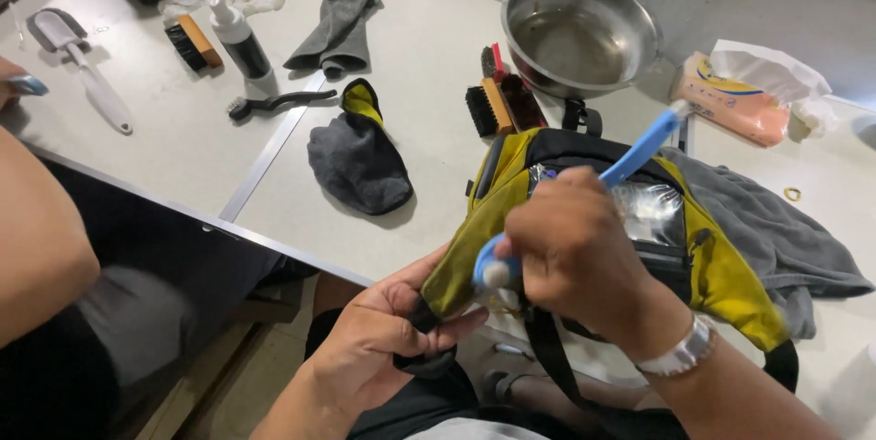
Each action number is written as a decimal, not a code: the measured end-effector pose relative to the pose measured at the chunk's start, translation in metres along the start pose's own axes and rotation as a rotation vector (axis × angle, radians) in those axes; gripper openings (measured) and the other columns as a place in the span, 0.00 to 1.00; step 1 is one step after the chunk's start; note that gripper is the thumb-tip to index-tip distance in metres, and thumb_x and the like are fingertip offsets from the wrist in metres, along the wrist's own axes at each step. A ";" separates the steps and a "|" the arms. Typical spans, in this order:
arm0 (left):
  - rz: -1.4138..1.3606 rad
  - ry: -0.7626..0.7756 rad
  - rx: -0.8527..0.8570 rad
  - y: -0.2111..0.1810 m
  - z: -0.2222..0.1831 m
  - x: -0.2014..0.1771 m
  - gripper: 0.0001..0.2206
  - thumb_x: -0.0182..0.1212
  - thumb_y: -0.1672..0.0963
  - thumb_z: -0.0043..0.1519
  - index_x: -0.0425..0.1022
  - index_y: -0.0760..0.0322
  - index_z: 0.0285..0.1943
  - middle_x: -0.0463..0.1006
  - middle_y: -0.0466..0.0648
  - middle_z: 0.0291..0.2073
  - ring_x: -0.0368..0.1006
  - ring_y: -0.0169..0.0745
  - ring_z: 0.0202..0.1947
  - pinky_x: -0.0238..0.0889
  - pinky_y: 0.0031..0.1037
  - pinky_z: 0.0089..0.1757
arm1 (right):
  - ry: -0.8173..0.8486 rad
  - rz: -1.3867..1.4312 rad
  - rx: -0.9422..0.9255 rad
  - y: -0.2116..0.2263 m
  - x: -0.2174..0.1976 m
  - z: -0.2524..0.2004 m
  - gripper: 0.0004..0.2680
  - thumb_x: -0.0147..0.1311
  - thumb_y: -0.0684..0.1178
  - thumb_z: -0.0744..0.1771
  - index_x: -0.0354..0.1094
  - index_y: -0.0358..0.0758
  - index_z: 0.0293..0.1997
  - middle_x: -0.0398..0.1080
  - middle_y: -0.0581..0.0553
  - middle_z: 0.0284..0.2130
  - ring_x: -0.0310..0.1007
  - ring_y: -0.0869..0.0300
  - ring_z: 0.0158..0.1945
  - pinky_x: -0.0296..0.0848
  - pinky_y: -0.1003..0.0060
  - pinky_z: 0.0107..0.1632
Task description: Cleaning a yellow and black waist bag using a toothbrush, cleaning solution, and a microfiber cloth on a workbench.
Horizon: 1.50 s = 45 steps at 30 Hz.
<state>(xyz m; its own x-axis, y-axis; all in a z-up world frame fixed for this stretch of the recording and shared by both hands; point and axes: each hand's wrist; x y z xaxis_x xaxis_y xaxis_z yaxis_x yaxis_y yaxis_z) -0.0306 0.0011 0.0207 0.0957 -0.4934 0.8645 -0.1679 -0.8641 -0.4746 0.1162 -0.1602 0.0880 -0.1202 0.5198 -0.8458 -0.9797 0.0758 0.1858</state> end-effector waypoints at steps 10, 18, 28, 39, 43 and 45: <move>-0.103 0.127 0.034 0.001 -0.003 0.005 0.45 0.52 0.70 0.44 0.50 0.77 0.79 0.76 0.64 0.55 0.77 0.47 0.42 0.67 0.29 0.53 | -0.139 0.003 0.086 0.004 0.010 0.013 0.12 0.51 0.31 0.59 0.56 0.46 0.18 0.56 0.52 0.13 0.52 0.59 0.20 0.54 0.62 0.38; -0.112 0.152 0.060 0.001 -0.005 0.001 0.45 0.53 0.71 0.43 0.49 0.79 0.78 0.70 0.66 0.65 0.73 0.61 0.59 0.66 0.45 0.61 | 0.060 0.035 0.077 0.001 0.011 -0.001 0.14 0.53 0.31 0.60 0.55 0.48 0.15 0.55 0.52 0.11 0.49 0.62 0.20 0.54 0.67 0.36; -0.081 0.201 0.064 -0.012 -0.006 -0.002 0.42 0.61 0.68 0.52 0.49 0.73 0.80 0.61 0.60 0.70 0.66 0.55 0.61 0.63 0.40 0.56 | -0.105 -0.053 0.179 0.017 -0.023 -0.035 0.09 0.53 0.36 0.61 0.59 0.45 0.22 0.59 0.50 0.17 0.58 0.55 0.24 0.57 0.58 0.42; 0.925 -0.618 -0.131 -0.025 0.018 0.047 0.12 0.70 0.60 0.57 0.90 0.75 0.46 0.88 0.55 0.29 0.82 0.42 0.28 0.81 0.27 0.35 | -0.177 -0.350 1.325 0.034 -0.051 -0.147 0.18 0.65 0.38 0.60 0.73 0.41 0.56 0.79 0.47 0.49 0.79 0.53 0.50 0.77 0.59 0.48; 0.772 -0.547 -0.130 -0.022 0.019 0.033 0.15 0.60 0.60 0.62 0.85 0.83 0.50 0.87 0.65 0.32 0.84 0.52 0.29 0.82 0.34 0.35 | -0.130 0.808 2.012 -0.005 -0.039 -0.192 0.26 0.59 0.14 0.60 0.70 0.23 0.64 0.79 0.24 0.54 0.78 0.43 0.54 0.66 0.56 0.67; 0.645 -0.538 -0.136 -0.019 0.017 0.029 0.15 0.57 0.62 0.64 0.82 0.89 0.50 0.84 0.71 0.32 0.82 0.59 0.29 0.81 0.40 0.35 | -0.256 0.868 2.061 0.008 -0.035 -0.197 0.23 0.54 0.14 0.62 0.69 0.21 0.63 0.78 0.16 0.52 0.76 0.36 0.51 0.68 0.49 0.60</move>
<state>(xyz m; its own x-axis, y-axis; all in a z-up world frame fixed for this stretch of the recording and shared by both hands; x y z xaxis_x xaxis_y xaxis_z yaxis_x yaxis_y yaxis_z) -0.0085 0.0015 0.0516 0.3887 -0.8950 0.2187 -0.4634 -0.3951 -0.7932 0.0810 -0.3456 0.0201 -0.1094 0.9575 -0.2670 0.7545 0.2549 0.6048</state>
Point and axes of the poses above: each hand's wrist, its own z-axis towards the middle knuckle, its own x-axis out of the palm, y = z × x
